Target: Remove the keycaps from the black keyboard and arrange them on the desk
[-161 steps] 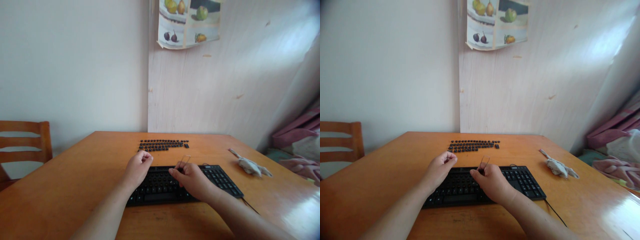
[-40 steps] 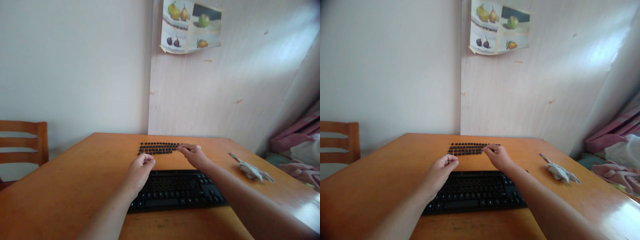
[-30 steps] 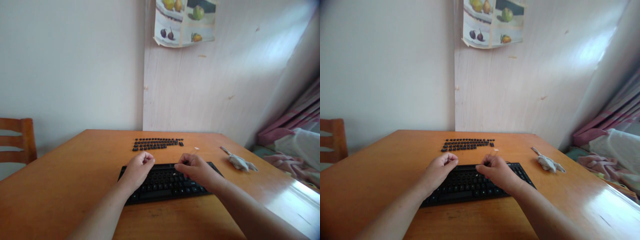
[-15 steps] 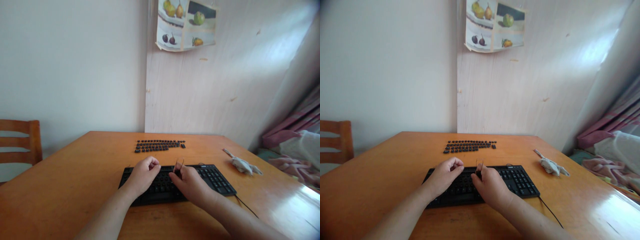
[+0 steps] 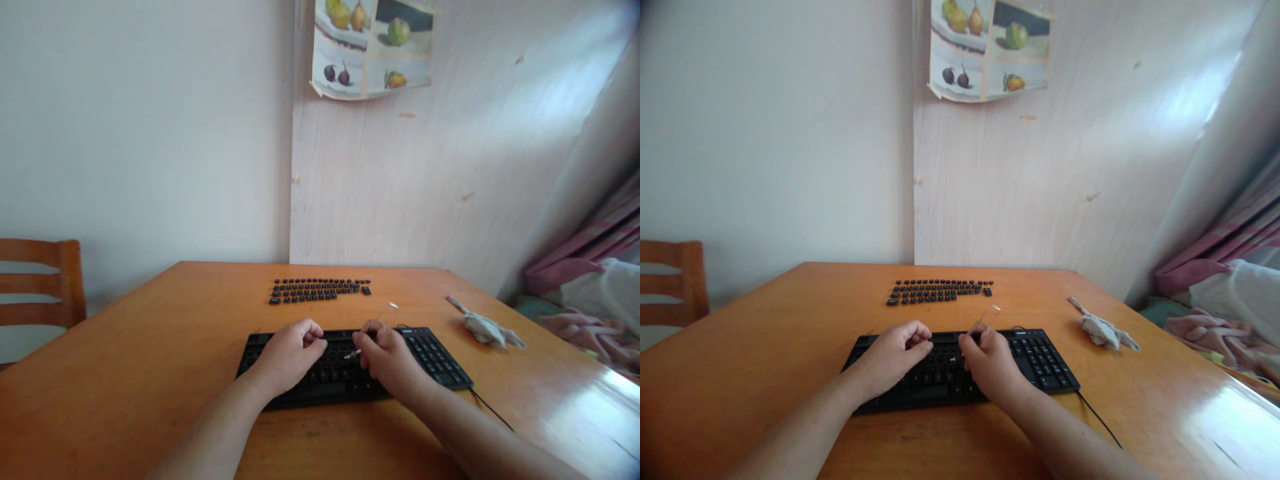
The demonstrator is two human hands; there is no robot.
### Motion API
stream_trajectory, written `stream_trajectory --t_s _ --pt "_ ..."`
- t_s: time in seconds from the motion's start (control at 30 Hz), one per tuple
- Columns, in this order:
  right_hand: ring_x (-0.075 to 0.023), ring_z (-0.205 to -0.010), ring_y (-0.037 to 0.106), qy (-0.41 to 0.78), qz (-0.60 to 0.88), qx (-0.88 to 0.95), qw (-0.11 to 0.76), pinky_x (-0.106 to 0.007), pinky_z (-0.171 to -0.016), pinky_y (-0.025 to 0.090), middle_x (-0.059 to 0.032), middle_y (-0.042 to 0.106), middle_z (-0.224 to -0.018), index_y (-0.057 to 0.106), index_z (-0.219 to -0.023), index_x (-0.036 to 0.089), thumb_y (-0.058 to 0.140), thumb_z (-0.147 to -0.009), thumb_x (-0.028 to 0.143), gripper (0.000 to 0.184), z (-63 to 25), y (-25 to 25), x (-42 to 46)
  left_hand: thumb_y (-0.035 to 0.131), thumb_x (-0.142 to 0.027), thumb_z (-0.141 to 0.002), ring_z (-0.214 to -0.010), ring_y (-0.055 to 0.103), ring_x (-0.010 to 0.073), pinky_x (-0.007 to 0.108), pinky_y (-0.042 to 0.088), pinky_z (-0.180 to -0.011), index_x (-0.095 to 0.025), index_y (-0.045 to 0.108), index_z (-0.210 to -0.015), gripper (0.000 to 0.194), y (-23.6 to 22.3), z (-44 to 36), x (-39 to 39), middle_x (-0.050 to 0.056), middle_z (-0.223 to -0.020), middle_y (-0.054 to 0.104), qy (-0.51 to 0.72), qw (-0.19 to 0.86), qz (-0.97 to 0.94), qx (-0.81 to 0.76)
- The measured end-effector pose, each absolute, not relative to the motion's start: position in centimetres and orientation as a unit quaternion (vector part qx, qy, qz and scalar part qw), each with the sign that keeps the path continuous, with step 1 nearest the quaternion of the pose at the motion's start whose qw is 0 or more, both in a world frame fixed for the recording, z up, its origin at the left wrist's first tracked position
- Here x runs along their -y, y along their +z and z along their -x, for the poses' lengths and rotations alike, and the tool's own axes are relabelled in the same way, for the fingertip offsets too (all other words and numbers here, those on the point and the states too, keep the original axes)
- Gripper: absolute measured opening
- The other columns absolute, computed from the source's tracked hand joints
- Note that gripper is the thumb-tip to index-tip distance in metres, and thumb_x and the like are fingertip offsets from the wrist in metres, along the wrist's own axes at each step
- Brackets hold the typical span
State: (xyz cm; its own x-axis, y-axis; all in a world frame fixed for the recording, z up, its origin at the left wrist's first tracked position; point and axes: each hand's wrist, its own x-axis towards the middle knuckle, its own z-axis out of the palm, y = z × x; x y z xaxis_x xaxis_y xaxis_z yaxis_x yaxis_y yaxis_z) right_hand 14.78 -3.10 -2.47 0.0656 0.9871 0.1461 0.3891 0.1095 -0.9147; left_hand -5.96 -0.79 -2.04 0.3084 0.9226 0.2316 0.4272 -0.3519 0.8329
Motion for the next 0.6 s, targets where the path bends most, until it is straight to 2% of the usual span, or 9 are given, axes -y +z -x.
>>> stream_trajectory --t_s 0.17,0.3,0.43,0.53,0.6 --pt "-0.0079 -0.036 0.043 0.366 0.541 0.567 0.503 -0.018 -0.037 0.03 0.0062 0.054 -0.049 0.048 -0.076 0.021 0.056 -0.085 0.047 0.029 -15.1 -2.3 3.0 0.062 -0.038 -0.079 -0.079 0.062 0.0209 0.031 0.045 -0.074 -0.021 0.068 -0.093 0.023 -1.6 5.5 1.2 0.005 -0.084 0.069 0.376 0.371 -0.723 -0.445" --pt "-0.0072 -0.039 0.046 0.373 0.499 0.572 0.533 -0.018 -0.038 0.032 0.0049 0.056 -0.054 0.048 -0.075 0.021 0.058 -0.085 0.05 0.033 -14.0 -1.9 3.8 0.065 -0.036 -0.078 -0.088 0.063 0.0204 0.032 0.046 -0.08 -0.019 0.066 -0.1 0.028 -0.8 4.8 2.0 0.007 -0.094 0.07 0.368 0.458 -0.704 -0.4" --pt "-0.008 -0.043 0.051 0.387 0.462 0.581 0.547 -0.018 -0.04 0.038 0.0032 0.058 -0.06 0.052 -0.077 0.02 0.059 -0.086 0.052 0.034 -12.7 -2.1 4.6 0.067 -0.032 -0.077 -0.085 0.062 0.0182 0.03 0.045 -0.079 -0.018 0.064 -0.094 0.022 -0.6 4.5 2.3 0.005 -0.09 0.069 0.386 0.513 -0.665 -0.381" --pt "-0.0117 -0.055 0.061 0.391 0.423 0.593 0.563 -0.023 -0.049 0.05 0.0001 0.064 -0.073 0.06 -0.092 0.021 0.059 -0.088 0.048 0.027 -12.5 -2.3 4.9 0.067 -0.027 -0.076 -0.083 0.06 0.0166 0.029 0.044 -0.078 -0.018 0.06 -0.092 0.02 -0.5 4.6 2.3 0.003 -0.086 0.066 0.398 0.533 -0.645 -0.377" --pt "-0.0143 -0.066 0.066 0.347 0.408 0.619 0.574 -0.027 -0.06 0.056 -0.0029 0.067 -0.086 0.061 -0.108 0.023 0.055 -0.092 0.042 0.025 -12.8 -2.2 5.0 0.067 -0.024 -0.075 -0.085 0.06 0.0164 0.029 0.043 -0.078 -0.019 0.058 -0.096 0.023 -0.3 4.7 2.3 0.002 -0.086 0.065 0.399 0.545 -0.635 -0.375"
